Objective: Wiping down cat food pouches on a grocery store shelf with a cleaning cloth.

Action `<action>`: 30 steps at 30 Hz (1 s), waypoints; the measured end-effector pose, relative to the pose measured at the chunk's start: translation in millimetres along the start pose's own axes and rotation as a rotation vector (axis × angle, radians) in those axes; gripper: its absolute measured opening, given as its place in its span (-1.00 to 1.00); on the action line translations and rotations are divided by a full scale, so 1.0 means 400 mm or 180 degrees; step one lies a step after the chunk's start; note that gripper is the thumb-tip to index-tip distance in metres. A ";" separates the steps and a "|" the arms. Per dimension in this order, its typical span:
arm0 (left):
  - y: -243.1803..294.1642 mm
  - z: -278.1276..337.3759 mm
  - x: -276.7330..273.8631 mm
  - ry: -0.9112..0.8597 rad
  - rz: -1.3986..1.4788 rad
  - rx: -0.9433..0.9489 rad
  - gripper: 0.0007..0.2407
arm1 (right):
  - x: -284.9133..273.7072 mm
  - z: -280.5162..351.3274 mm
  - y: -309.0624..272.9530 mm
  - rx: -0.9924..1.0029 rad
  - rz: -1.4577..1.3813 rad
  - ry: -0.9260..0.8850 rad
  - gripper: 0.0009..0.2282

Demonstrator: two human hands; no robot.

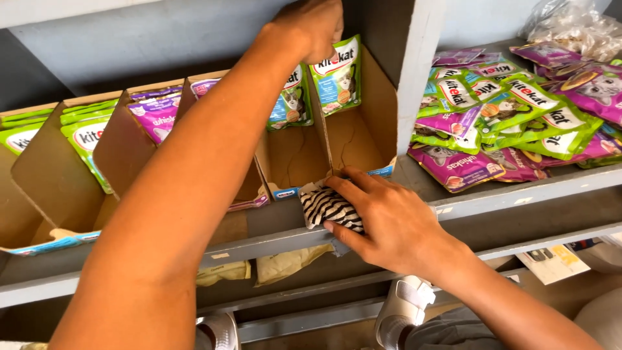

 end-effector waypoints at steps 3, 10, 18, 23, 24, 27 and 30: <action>0.020 0.002 0.010 -0.0032 0.0097 0.0410 -0.92 | 0.002 0.001 0.001 0.0027 0.0005 -0.0019 -0.52; 0.037 -0.023 0.057 0.0835 -0.1458 0.0546 -0.79 | -0.002 -0.001 -0.003 0.0008 0.0000 -0.0012 -0.52; 0.167 0.165 -0.043 0.0538 -0.0924 -0.0146 -0.61 | 0.001 -0.001 0.001 0.0058 0.0019 -0.0067 -0.52; 0.371 0.630 -0.231 -0.0652 0.0526 -0.0317 -0.83 | 0.004 0.001 0.001 0.0033 0.0060 -0.0100 -0.51; 0.398 0.721 -0.256 -0.1203 0.0740 -0.0566 -0.85 | 0.005 0.001 0.002 0.0033 0.0062 -0.0114 -0.50; 0.411 0.816 -0.304 -0.1154 0.0733 -0.0520 -0.86 | 0.000 -0.002 -0.007 0.0164 0.0105 -0.0190 -0.51; 0.428 0.899 -0.298 -0.1145 0.0736 -0.0459 -0.86 | -0.007 -0.004 -0.012 0.0180 0.0103 -0.0233 -0.52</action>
Point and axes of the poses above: each hand's wrist, its own z-axis away from the middle knuckle, its own x-axis out of the palm, y = z × x, the point moved 4 cm from there along -z, towards the middle knuckle, and after that the axes turned 11 degrees about z, right-handed, at the moved point
